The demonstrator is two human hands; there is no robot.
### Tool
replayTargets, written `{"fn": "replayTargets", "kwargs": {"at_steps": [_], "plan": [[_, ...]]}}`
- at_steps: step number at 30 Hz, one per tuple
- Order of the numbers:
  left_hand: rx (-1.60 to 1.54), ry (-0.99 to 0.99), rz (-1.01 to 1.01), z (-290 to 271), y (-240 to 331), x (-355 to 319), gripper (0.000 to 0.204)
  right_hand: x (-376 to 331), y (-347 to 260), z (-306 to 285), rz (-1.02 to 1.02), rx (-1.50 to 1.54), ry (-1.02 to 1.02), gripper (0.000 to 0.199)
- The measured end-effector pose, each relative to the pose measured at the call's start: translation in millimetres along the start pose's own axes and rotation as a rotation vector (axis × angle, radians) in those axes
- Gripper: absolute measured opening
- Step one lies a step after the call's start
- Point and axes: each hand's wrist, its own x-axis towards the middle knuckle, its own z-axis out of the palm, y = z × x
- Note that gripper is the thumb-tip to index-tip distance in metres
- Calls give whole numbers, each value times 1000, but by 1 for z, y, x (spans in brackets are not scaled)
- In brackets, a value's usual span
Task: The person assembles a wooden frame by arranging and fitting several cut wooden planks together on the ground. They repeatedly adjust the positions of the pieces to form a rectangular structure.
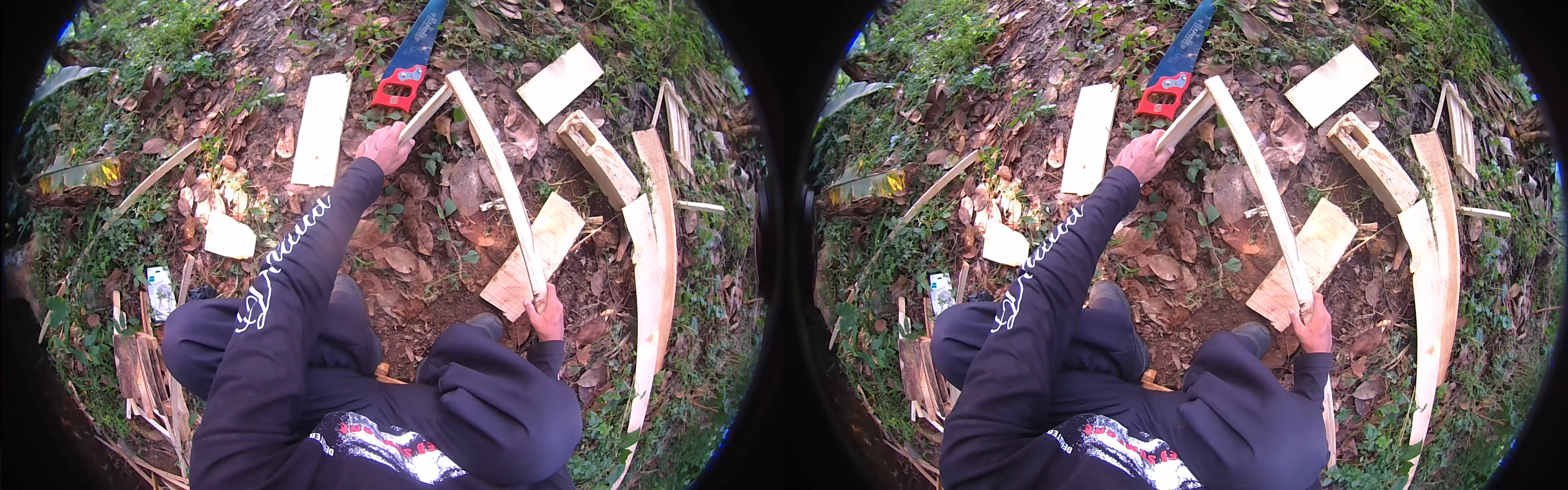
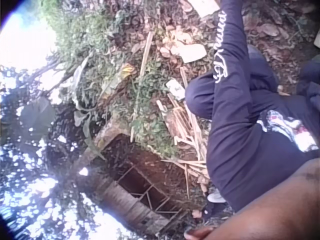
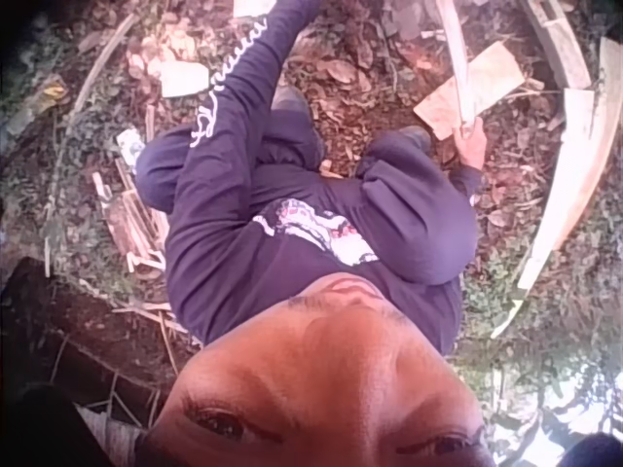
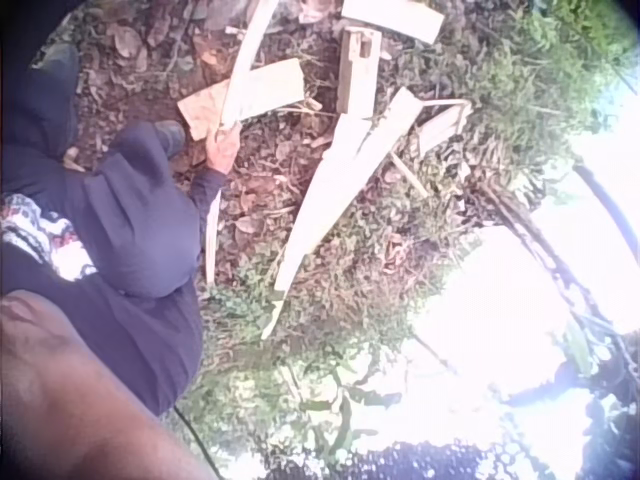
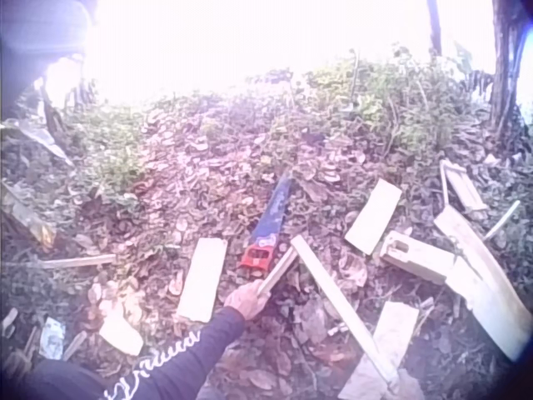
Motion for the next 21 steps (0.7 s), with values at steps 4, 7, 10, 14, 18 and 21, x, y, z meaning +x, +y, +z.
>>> {"fn": "replayTargets", "kwargs": {"at_steps": [4,7,10,14,18,21], "plan": [[2,111,1,-9,18,8,56,1,13,9,61,-20,47,47],[-58,159,46,-28,19,40,64,3,10,12,75,-10,45,45],[-55,101,28,-54,40,63,64,3,5,9,87,-12,40,45],[-73,-75,42,-91,73,81,71,-1,11,9,118,-41,62,47],[-48,-167,53,-69,66,101,96,3,11,13,124,-20,60,50],[-146,-28,182,-25,62,119,95,1,16,12,93,-37,89,53]]}}
